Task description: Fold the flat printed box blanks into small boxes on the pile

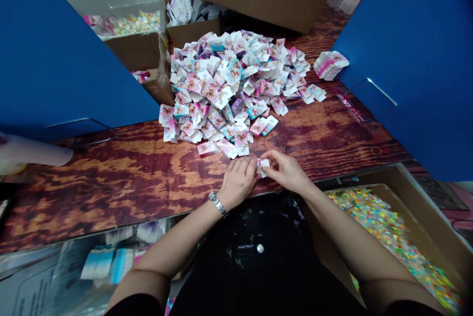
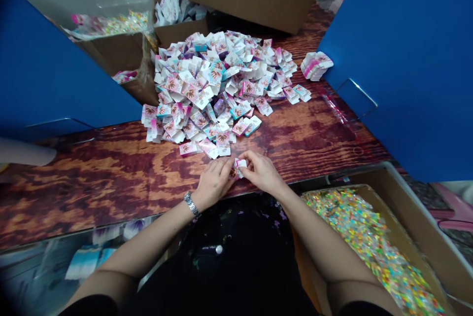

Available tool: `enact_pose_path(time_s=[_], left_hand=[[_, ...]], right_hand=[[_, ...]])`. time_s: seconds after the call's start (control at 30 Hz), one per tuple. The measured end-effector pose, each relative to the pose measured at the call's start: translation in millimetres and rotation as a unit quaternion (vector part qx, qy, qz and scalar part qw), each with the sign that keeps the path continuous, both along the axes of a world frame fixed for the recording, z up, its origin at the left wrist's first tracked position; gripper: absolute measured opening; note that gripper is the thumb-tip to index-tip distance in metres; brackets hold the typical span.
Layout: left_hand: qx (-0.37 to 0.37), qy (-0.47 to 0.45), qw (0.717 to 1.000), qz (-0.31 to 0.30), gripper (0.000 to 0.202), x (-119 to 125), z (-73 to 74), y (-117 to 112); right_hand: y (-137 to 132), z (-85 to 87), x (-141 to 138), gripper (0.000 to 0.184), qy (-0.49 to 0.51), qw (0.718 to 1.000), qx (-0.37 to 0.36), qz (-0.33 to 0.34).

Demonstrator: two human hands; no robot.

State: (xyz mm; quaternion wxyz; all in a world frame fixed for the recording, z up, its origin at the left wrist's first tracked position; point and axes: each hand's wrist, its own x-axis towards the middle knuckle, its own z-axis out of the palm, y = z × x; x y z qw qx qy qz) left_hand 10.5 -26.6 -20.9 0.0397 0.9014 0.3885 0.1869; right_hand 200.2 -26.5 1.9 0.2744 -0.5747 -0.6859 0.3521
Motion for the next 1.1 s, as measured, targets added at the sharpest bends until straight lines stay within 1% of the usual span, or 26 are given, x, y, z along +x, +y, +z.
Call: enact_pose_path(time_s=[0.1, 0.2, 0.3, 0.4, 0.47, 0.53, 0.57, 0.63, 0.7, 0.77, 0.83, 0.87, 0.93, 1.0, 1.1], left_hand=[[0.005, 0.000, 1.000, -0.003, 0.042, 0, 1.6, 0], [0.005, -0.005, 1.000, -0.008, 0.043, -1, 2.8, 0], [-0.001, -0.027, 0.999, -0.017, 0.042, -2, 1.7, 0], [-0.039, -0.080, 0.996, -0.024, 0.037, -4, -1.9, 0], [-0.083, -0.119, 0.989, 0.000, 0.040, -5, -3.3, 0], [-0.130, -0.149, 0.979, 0.041, 0.047, -6, -2.0, -1], [-0.148, -0.162, 0.974, 0.058, 0.049, -6, -0.4, -2], [-0.167, -0.190, 0.965, 0.070, 0.050, -5, 3.3, -2], [-0.164, -0.216, 0.961, 0.061, 0.048, -4, 5.6, -2], [-0.160, -0.229, 0.959, 0.040, 0.042, -4, 5.0, -2], [-0.162, -0.225, 0.961, 0.015, 0.036, -4, 2.3, -1], [-0.161, -0.219, 0.962, 0.005, 0.034, -5, 0.8, -1], [-0.148, -0.200, 0.969, -0.004, 0.033, -6, -1.1, -2], [-0.125, -0.183, 0.975, 0.004, 0.035, -7, -0.8, -3], [-0.117, -0.164, 0.979, 0.031, 0.041, -6, 2.6, -5]], right_hand=[[2, 0.6, 0, 0.013, 0.004, 1.000, -0.010, 0.009], [3, -1.0, -1, 0.009, -0.002, 1.000, -0.020, 0.005], [4, -4.3, -2, 0.011, -0.016, 1.000, -0.022, -0.009], [1, -7.6, -3, 0.015, -0.007, 1.000, -0.014, -0.015], [-3, -8.4, -4, 0.019, 0.026, 0.999, 0.022, -0.038], [-9, -8.0, -5, 0.025, 0.050, 0.992, 0.102, -0.060], [-12, -7.6, -6, 0.024, 0.046, 0.986, 0.149, -0.060], [-18, -7.0, -8, 0.019, 0.015, 0.972, 0.232, -0.038], [-23, -7.1, -11, 0.018, -0.003, 0.964, 0.266, -0.007], [-26, -7.4, -14, 0.020, 0.008, 0.968, 0.252, 0.016], [-28, -7.3, -16, 0.020, 0.041, 0.977, 0.210, 0.029], [-28, -6.9, -17, 0.021, 0.066, 0.981, 0.182, 0.019], [-27, -5.8, -19, 0.026, 0.134, 0.983, 0.119, -0.030], [-23, -4.8, -21, 0.028, 0.211, 0.973, 0.050, -0.074], [-16, -4.2, -25, 0.024, 0.307, 0.947, -0.039, -0.087]])
